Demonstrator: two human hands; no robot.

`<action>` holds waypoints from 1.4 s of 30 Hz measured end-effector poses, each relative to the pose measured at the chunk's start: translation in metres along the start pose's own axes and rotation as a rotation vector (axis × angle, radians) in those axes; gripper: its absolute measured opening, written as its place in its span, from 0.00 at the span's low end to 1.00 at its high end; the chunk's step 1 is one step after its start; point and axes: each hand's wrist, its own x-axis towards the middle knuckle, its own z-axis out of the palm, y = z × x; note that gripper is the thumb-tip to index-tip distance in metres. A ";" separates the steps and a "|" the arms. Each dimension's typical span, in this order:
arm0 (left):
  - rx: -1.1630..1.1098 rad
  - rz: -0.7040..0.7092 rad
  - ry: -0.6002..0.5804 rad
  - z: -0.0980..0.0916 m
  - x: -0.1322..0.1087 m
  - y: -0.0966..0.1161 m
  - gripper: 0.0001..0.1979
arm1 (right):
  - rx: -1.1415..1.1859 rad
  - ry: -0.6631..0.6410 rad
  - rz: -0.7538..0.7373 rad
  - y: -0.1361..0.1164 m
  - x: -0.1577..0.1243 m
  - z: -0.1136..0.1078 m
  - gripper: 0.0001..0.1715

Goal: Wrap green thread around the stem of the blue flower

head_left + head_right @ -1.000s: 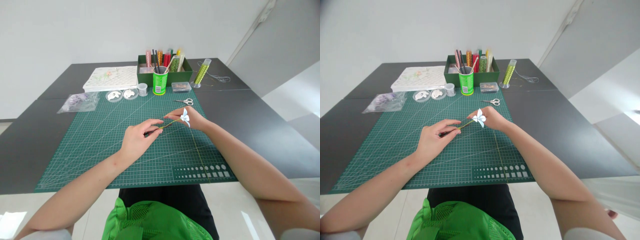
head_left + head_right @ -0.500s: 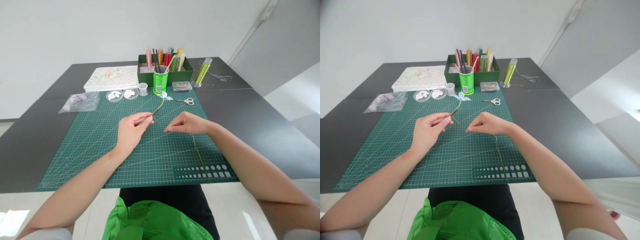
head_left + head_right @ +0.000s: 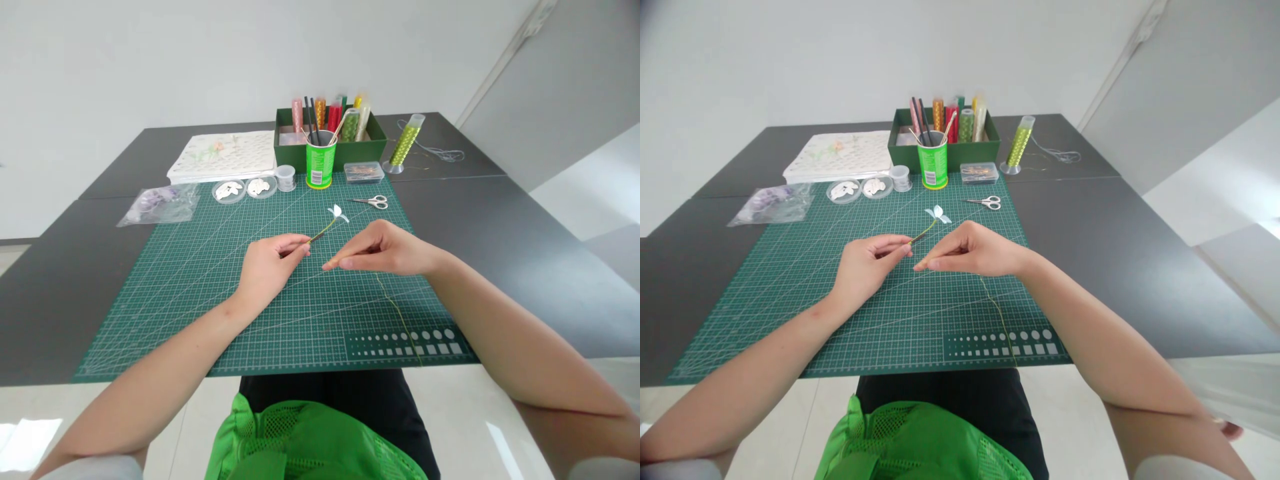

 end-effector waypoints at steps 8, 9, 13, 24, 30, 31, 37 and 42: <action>0.180 0.020 -0.228 0.002 -0.004 0.001 0.09 | 0.027 0.145 -0.003 -0.004 -0.002 -0.002 0.27; 0.187 0.018 -0.245 0.002 -0.004 0.001 0.09 | 0.026 0.147 0.005 -0.005 -0.002 -0.002 0.27; 0.221 0.057 -0.282 0.002 -0.006 0.003 0.09 | -0.027 0.168 0.055 -0.006 -0.002 -0.001 0.31; 0.185 0.080 -0.367 0.001 -0.008 0.008 0.07 | -0.138 0.223 0.088 0.007 -0.001 -0.006 0.42; 0.122 0.017 -0.425 0.002 -0.007 0.014 0.07 | -0.104 0.204 0.061 0.009 -0.003 -0.006 0.43; 0.116 0.009 -0.437 0.002 -0.007 0.014 0.07 | -0.105 0.195 0.054 0.009 -0.003 -0.005 0.42; 0.109 -0.008 -0.479 0.002 -0.006 0.014 0.08 | -0.136 0.166 0.064 0.007 -0.004 -0.002 0.42; 0.079 -0.018 -0.462 0.002 -0.006 0.014 0.05 | -0.149 0.201 0.087 0.013 -0.003 -0.004 0.44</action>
